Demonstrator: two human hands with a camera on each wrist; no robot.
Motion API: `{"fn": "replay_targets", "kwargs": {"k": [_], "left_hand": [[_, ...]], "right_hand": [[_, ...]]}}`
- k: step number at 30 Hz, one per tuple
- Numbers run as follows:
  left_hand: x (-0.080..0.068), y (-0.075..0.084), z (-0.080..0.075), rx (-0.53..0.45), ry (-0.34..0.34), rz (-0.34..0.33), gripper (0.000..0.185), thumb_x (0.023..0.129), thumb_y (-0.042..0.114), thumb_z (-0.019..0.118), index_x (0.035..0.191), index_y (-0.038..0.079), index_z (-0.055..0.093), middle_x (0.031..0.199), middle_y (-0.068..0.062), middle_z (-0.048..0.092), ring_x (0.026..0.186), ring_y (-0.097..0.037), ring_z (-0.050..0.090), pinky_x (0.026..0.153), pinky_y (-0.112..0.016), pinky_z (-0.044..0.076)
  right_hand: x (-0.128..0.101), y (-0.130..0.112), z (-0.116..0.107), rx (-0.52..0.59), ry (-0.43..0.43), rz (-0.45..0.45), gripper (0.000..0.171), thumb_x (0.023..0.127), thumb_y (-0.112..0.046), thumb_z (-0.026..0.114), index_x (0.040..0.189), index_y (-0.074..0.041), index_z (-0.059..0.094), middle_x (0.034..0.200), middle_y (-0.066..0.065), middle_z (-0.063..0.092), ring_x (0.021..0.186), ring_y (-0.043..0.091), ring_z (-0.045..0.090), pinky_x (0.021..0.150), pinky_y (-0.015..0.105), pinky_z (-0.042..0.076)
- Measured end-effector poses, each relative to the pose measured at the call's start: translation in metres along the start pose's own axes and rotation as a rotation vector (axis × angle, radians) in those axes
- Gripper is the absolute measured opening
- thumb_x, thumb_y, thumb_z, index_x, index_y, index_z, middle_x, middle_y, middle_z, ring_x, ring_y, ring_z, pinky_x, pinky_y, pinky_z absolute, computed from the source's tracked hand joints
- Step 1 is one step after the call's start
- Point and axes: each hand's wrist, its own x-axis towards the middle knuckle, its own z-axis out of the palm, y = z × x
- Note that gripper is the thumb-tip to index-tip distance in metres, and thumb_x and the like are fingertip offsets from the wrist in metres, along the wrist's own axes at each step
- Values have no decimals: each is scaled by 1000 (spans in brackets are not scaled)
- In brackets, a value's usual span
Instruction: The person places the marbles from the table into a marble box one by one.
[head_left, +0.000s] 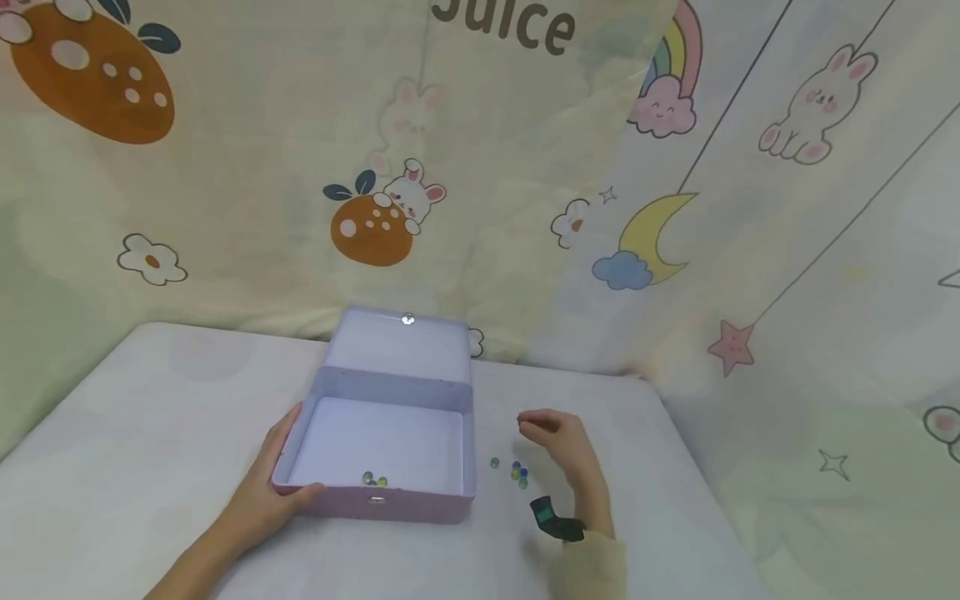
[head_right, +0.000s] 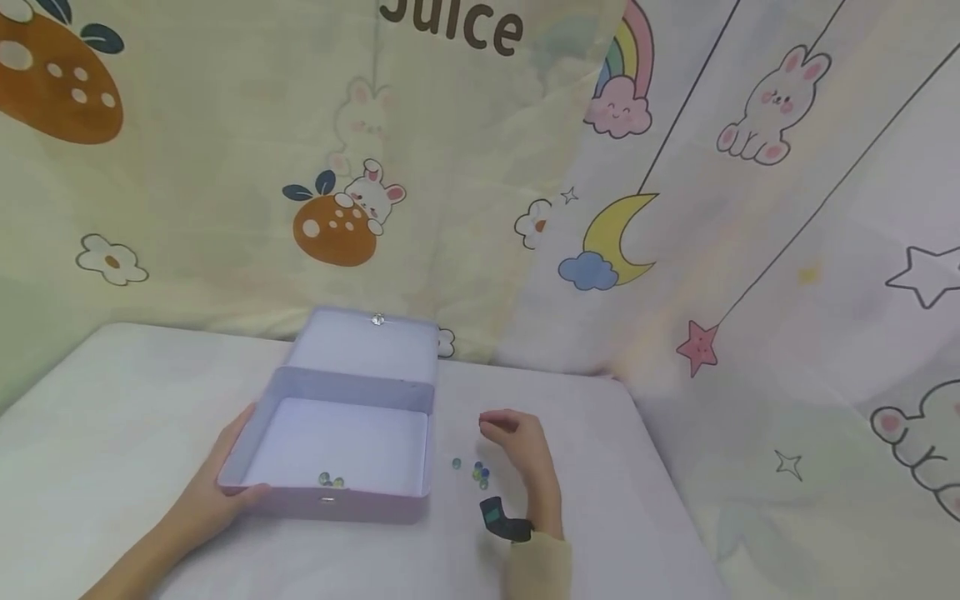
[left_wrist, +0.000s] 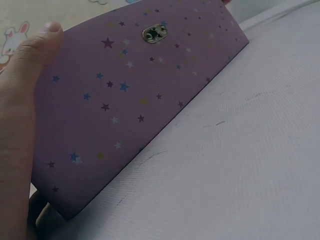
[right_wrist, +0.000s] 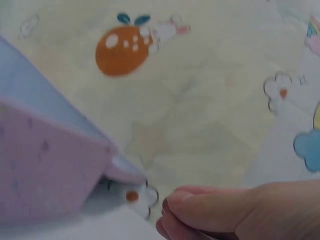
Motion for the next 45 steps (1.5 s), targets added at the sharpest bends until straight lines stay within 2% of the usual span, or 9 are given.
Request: {"fn": "replay_targets", "kwargs": {"k": [3,8,12,17,22,29,34,39,45], "left_hand": [[-2,2,-2,0,-5,-10,109,67,18,80,153,26,13,156,-5,20,134,6,19,96,-73,22],[-3,2,-5,-2,-8,-23,108,69,18,79,153,25,13,156,0,18,138,-1,18,96,-74,21],[-2,2,-6,-11,-14,-26,107,69,17,78,153,26,12,156,0,17,140,-8,18,96,-75,20],[-2,4,-6,-19,-15,-20,108,69,16,78,154,25,12,156,-3,17,138,-1,18,96,-76,19],[-2,7,-5,-25,-18,-7,107,69,17,78,154,25,12,156,-5,17,139,-1,17,97,-77,17],[-2,6,-4,-15,-14,-5,108,69,17,79,153,27,12,156,-3,17,135,9,15,98,-76,16],[-1,4,-3,-8,-14,0,108,69,18,79,154,24,12,157,-1,16,136,8,14,98,-77,14],[0,4,-3,-11,-19,-4,108,69,18,79,154,25,12,157,3,15,137,5,14,98,-77,14],[0,1,0,-17,-18,-4,107,69,16,78,154,24,13,157,5,16,137,3,15,97,-78,15]], "right_hand": [[-5,-19,5,37,-36,-40,18,85,-23,70,103,-20,73,104,-2,71,97,14,65,95,40,49],[-5,-39,14,104,-93,-90,24,83,-25,72,105,-16,73,105,0,71,98,15,66,96,41,48],[-3,-45,25,182,-89,-101,29,84,-27,71,108,-12,71,108,4,70,100,16,65,98,43,46],[3,-46,42,330,-105,-80,34,85,-28,70,113,-8,68,112,8,68,102,17,64,98,38,47],[5,-46,56,365,-148,-87,32,86,-26,69,111,-6,67,110,8,67,100,16,64,94,33,50],[0,-56,66,253,-87,-114,23,85,-24,71,104,-12,72,103,4,69,94,15,65,89,32,52],[-3,-61,76,96,-43,-208,16,86,-21,70,100,-16,73,99,1,69,93,13,64,83,28,53],[-6,-67,83,-60,-18,-320,11,85,-14,70,95,-13,75,94,0,69,91,13,64,80,22,53],[-14,-80,90,-296,-50,-417,10,83,-8,71,92,-10,76,93,1,68,86,12,65,73,16,53]]}}
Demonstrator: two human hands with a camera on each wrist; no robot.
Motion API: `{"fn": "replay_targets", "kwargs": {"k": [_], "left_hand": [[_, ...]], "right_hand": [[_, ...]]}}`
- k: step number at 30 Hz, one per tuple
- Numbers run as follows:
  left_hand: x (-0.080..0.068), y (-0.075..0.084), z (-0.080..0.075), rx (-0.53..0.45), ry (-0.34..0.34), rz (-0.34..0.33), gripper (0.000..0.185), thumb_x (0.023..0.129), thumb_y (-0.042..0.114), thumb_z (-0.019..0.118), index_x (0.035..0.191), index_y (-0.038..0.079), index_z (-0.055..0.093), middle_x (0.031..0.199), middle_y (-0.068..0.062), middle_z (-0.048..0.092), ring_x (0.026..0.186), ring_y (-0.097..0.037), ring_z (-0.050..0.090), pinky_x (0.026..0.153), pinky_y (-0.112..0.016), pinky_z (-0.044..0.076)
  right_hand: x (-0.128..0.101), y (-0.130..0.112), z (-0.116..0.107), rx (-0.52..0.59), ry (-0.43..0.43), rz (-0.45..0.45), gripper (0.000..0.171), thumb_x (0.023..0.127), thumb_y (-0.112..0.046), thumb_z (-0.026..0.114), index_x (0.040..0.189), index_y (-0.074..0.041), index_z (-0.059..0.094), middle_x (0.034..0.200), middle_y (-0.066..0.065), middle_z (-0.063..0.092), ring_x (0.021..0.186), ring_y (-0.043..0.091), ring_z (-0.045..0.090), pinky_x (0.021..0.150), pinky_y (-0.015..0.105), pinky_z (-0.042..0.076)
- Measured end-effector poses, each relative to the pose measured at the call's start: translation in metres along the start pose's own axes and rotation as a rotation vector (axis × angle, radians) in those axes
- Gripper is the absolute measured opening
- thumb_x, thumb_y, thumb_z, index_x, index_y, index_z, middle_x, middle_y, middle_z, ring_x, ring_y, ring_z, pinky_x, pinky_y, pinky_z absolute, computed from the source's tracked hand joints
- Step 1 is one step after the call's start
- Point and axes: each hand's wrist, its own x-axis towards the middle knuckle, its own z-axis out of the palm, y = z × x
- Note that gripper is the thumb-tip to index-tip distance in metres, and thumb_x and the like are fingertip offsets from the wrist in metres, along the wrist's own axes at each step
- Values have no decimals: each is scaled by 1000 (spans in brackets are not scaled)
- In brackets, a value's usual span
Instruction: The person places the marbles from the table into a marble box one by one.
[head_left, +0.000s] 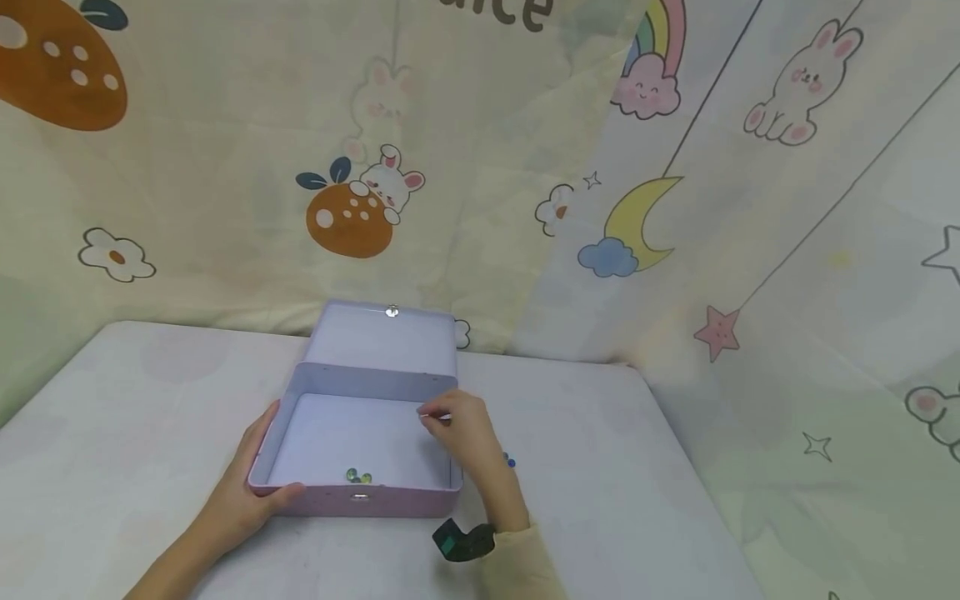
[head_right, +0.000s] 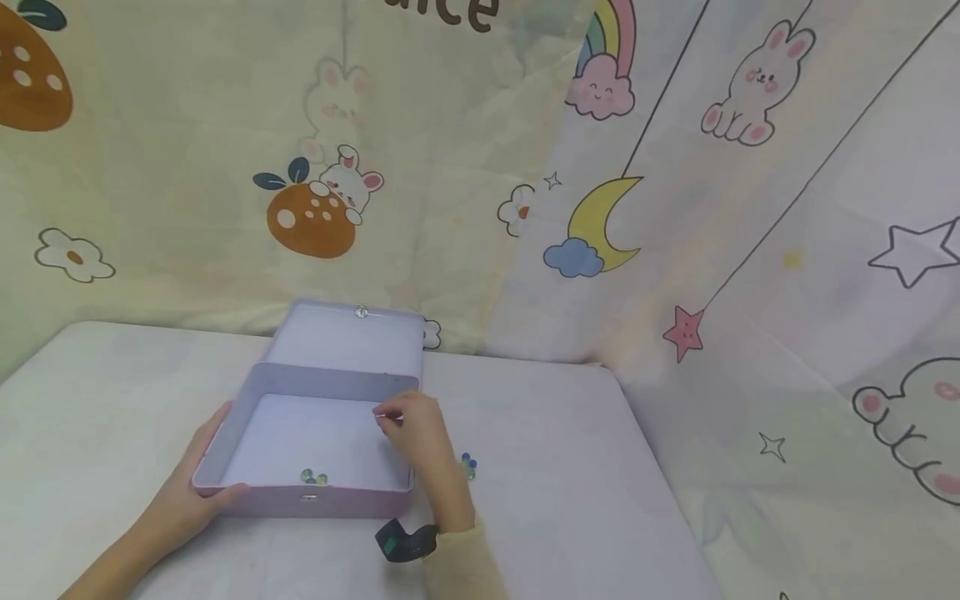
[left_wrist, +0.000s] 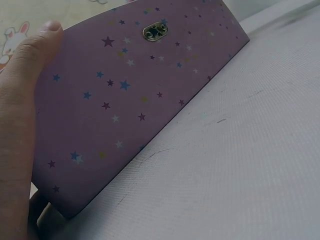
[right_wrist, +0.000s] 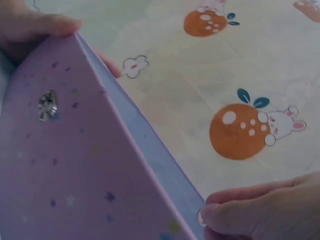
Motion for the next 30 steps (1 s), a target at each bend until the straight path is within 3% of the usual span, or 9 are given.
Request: {"fn": "replay_targets", "kwargs": {"k": [7,13,21,24,30], "left_hand": [[-2,-1,-1,0,-5,-18,107,70,17,78,154,25,12,157,5,14,141,-4,14,97,-78,14],[-2,1,-3,4,1,-11,107,70,17,78,154,24,12,157,2,15,139,2,14,96,-78,15],[-2,3,-4,-3,-2,-9,107,70,18,78,153,28,12,157,0,15,140,-1,14,98,-78,14],[-1,4,-3,-17,-1,1,108,69,16,79,154,25,12,157,-3,16,137,4,16,98,-77,15],[1,1,-2,-16,-1,2,108,68,16,79,154,23,13,156,-1,18,134,7,18,96,-76,18]], "right_hand": [[0,-15,13,-270,-94,-58,9,81,-9,73,88,-14,77,85,-3,69,76,5,59,67,14,48],[-1,-26,25,-393,-178,-134,8,82,-10,72,86,-15,78,80,-6,69,72,3,59,66,12,47],[-3,-30,33,-365,-315,-100,11,82,-7,71,85,-15,78,84,-6,72,77,3,61,71,15,49],[-4,-27,32,-340,-367,-79,9,83,-9,71,83,-16,77,82,-7,71,75,1,59,71,16,49],[-5,-24,33,-309,-409,-52,7,83,-13,72,85,-18,76,81,-9,71,73,-1,58,71,16,49]]}}
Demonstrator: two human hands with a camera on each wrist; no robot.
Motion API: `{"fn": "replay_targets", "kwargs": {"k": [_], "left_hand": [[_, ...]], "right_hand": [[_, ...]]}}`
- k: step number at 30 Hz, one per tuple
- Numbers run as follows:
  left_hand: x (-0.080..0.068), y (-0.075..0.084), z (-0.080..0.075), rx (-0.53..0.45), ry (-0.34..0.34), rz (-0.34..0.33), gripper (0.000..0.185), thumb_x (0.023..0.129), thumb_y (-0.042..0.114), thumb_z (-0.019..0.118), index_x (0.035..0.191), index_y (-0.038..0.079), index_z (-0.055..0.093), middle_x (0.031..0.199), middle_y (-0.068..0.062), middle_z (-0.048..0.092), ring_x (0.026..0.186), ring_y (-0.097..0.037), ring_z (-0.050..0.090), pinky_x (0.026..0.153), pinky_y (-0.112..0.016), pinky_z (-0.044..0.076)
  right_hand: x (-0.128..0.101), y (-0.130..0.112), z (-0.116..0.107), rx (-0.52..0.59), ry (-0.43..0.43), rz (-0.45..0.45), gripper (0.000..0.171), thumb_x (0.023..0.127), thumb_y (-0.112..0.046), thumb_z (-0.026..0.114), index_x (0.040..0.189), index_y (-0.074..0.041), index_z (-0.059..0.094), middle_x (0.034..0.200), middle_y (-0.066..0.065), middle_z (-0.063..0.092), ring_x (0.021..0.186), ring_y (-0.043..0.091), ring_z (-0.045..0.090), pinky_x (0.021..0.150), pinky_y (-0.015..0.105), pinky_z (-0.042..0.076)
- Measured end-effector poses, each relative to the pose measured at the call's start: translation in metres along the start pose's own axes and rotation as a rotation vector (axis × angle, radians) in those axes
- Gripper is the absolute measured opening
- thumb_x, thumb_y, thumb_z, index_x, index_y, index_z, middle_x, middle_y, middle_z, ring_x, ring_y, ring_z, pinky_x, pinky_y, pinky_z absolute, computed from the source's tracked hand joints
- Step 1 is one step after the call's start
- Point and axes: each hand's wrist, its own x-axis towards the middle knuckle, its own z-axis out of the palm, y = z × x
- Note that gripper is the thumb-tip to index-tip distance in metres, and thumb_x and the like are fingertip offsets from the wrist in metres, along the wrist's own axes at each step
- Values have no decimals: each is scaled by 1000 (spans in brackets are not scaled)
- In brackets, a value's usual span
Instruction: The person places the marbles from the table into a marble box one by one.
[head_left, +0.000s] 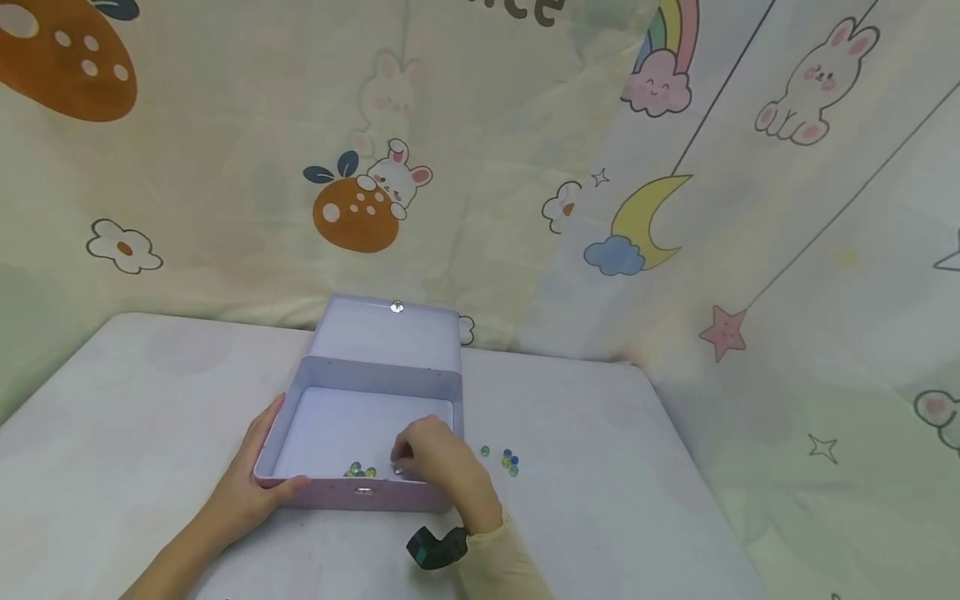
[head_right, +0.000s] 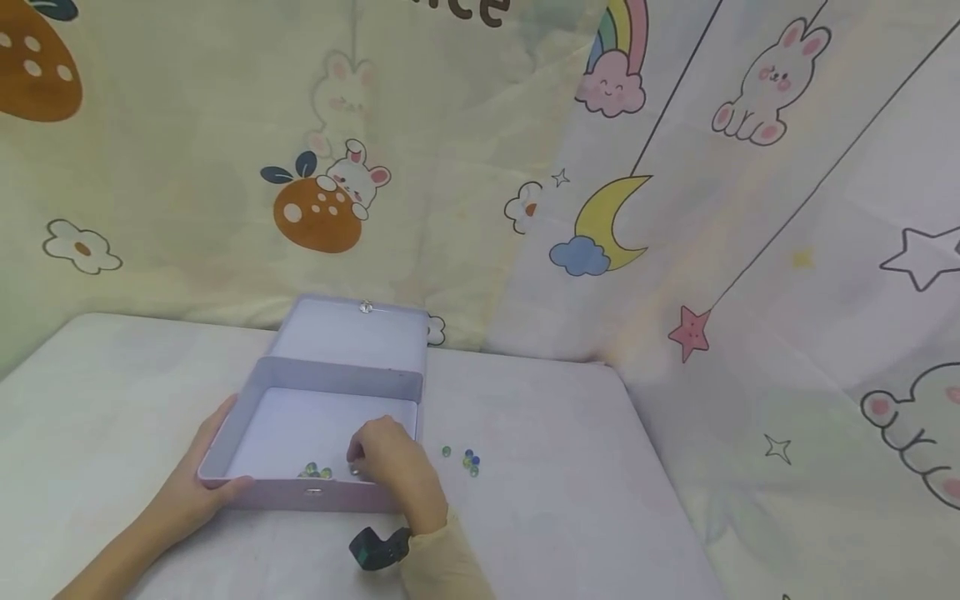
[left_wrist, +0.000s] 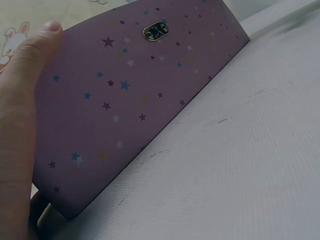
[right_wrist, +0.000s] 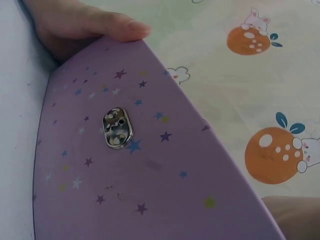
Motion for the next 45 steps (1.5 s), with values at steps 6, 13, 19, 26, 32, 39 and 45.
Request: {"fn": "replay_targets", "kwargs": {"k": [6,13,19,26,32,39,45], "left_hand": [[1,-2,5,-10,-10,1,108,68,17,79,154,25,13,157,0,16,137,5,16,96,-78,16],[3,-3,11,-12,-28,0,108,69,19,79,154,24,12,157,0,16,139,1,16,97,-77,16],[5,-3,10,14,-34,-12,108,70,20,79,153,30,12,157,1,16,139,-3,17,99,-74,17],[5,-1,4,6,-32,-7,109,69,15,79,153,29,12,156,3,17,129,12,18,104,-66,15],[6,0,2,14,-23,21,109,69,15,79,153,27,12,155,7,17,129,13,17,111,-52,13],[5,-2,3,31,1,56,109,68,13,80,154,22,14,154,13,18,131,12,18,102,-9,11],[0,-1,3,34,1,23,108,70,17,79,154,25,12,156,13,14,131,14,14,114,-43,7]], "right_hand": [[-2,7,-5,110,39,-2,13,85,-11,69,95,-16,76,89,-8,71,79,0,59,71,15,48],[-23,32,-40,255,183,0,15,87,-11,67,100,-12,75,95,-4,70,87,6,64,75,17,51],[-47,76,-59,266,334,119,17,86,-8,67,101,-10,73,99,1,70,91,15,65,78,28,55],[-70,119,-52,250,218,306,26,83,-10,71,108,-9,69,105,9,69,91,20,63,75,35,54],[-76,137,-39,289,41,396,46,77,-13,75,120,-12,58,103,10,62,90,21,58,75,40,50],[-70,144,-26,322,-41,459,49,77,-19,76,117,-12,49,91,5,57,76,19,55,70,37,46],[-71,147,-28,296,-39,478,46,76,-13,74,116,-14,50,94,4,56,79,20,54,70,37,46]]}}
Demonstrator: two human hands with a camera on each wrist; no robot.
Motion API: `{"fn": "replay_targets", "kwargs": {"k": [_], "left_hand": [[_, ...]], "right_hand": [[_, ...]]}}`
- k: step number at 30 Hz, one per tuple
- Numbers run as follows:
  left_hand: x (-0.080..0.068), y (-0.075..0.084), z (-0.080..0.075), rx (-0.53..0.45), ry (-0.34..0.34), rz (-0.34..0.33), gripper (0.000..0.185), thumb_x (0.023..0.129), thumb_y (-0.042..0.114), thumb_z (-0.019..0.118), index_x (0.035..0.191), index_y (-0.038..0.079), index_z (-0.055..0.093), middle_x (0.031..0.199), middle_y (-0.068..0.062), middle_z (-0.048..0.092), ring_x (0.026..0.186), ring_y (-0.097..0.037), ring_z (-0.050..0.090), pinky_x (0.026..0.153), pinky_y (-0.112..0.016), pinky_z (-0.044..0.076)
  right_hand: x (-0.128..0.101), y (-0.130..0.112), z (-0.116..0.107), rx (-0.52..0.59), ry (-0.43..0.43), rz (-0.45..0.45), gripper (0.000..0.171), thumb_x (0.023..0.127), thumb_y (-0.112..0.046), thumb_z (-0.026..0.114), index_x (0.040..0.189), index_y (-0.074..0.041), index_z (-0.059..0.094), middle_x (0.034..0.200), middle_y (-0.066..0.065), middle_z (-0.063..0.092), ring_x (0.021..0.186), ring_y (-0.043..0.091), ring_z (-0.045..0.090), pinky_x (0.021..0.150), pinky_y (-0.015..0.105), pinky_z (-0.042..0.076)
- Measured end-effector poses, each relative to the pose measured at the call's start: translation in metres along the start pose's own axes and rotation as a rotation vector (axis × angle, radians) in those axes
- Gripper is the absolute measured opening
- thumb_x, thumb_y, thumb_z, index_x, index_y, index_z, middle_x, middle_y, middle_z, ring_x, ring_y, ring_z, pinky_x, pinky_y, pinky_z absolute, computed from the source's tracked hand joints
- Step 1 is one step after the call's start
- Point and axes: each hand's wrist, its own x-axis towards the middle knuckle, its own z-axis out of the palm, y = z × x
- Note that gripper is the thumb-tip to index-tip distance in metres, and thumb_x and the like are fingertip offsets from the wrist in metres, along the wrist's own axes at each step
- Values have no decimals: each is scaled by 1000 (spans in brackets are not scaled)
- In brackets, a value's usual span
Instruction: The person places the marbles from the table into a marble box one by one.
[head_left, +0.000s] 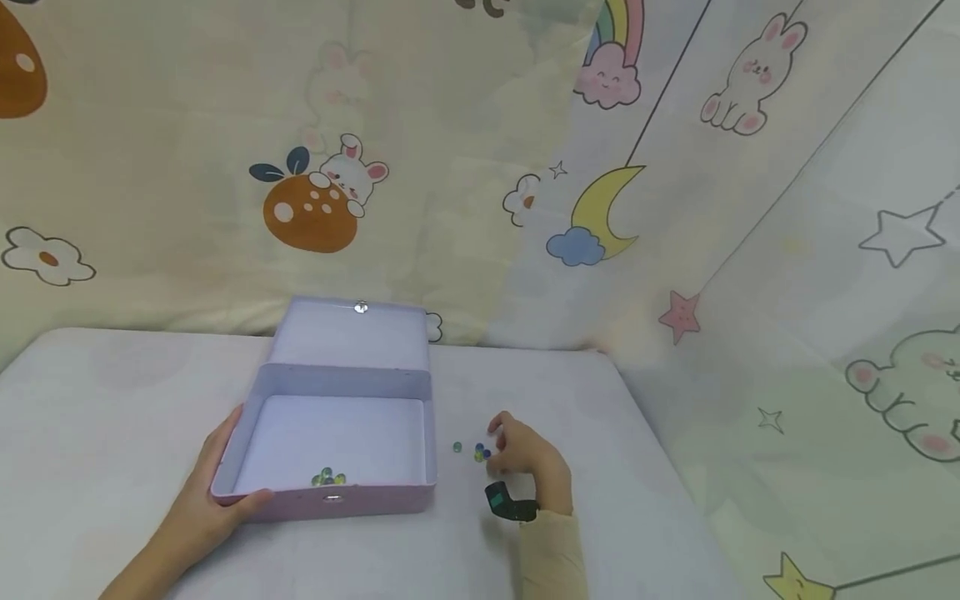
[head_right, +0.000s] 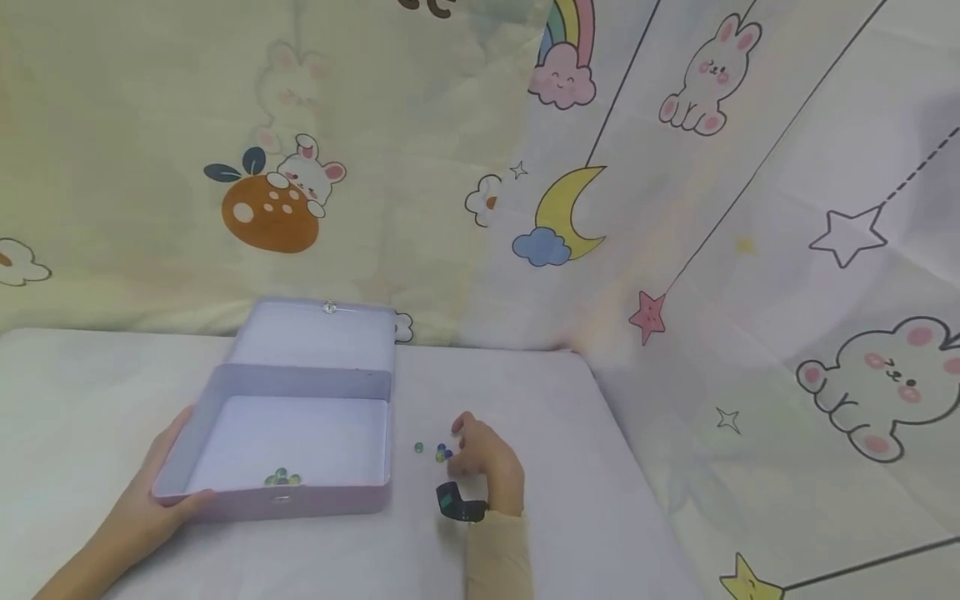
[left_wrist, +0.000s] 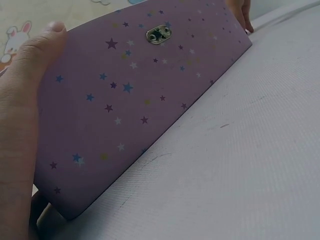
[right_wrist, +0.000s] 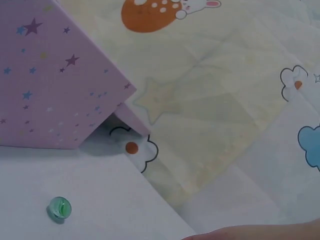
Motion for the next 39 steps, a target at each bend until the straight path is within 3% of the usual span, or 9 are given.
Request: {"fn": "replay_targets", "kwargs": {"k": [3,9,13,22,26,33,39], "left_hand": [[-1,1,-4,-3,-9,-22,107,71,19,78,154,27,10,156,15,12,132,15,12,110,-60,4],[0,2,-2,-23,-21,-39,107,73,19,78,154,27,9,158,11,11,139,5,9,108,-67,2],[2,3,-3,-6,-25,-55,106,74,21,77,154,29,8,158,6,10,144,-8,9,102,-76,5],[-1,1,3,-29,-4,-18,106,73,16,77,154,27,10,155,13,13,131,15,12,104,-72,6],[-3,3,7,-26,6,-13,106,72,16,77,154,25,11,156,10,14,131,16,12,105,-71,6],[-1,3,11,-13,-3,-8,106,71,19,78,154,25,11,158,-6,14,138,7,11,100,-77,10],[-3,1,7,-1,5,-25,106,72,19,77,154,29,9,158,-5,14,139,4,12,101,-75,11]], "right_hand": [[0,0,0,-3,24,18,41,77,-10,71,113,-15,53,94,3,57,81,21,53,70,36,46],[4,1,-1,4,169,28,11,81,-4,64,90,-11,62,82,4,56,78,20,51,66,31,44],[11,-2,0,10,242,31,7,84,-5,63,86,-11,67,80,4,57,77,19,51,66,30,44],[14,3,3,53,281,59,9,82,-6,64,88,-11,69,87,5,62,82,20,54,73,35,49],[15,9,4,47,323,5,9,82,-7,65,89,-12,70,87,4,64,81,19,55,75,36,49],[14,14,-1,118,484,-115,17,83,-6,64,98,-9,71,92,4,68,86,18,61,81,37,52],[13,-5,-5,231,491,-191,15,85,-12,67,99,-11,73,105,6,69,97,24,65,80,37,54]]}}
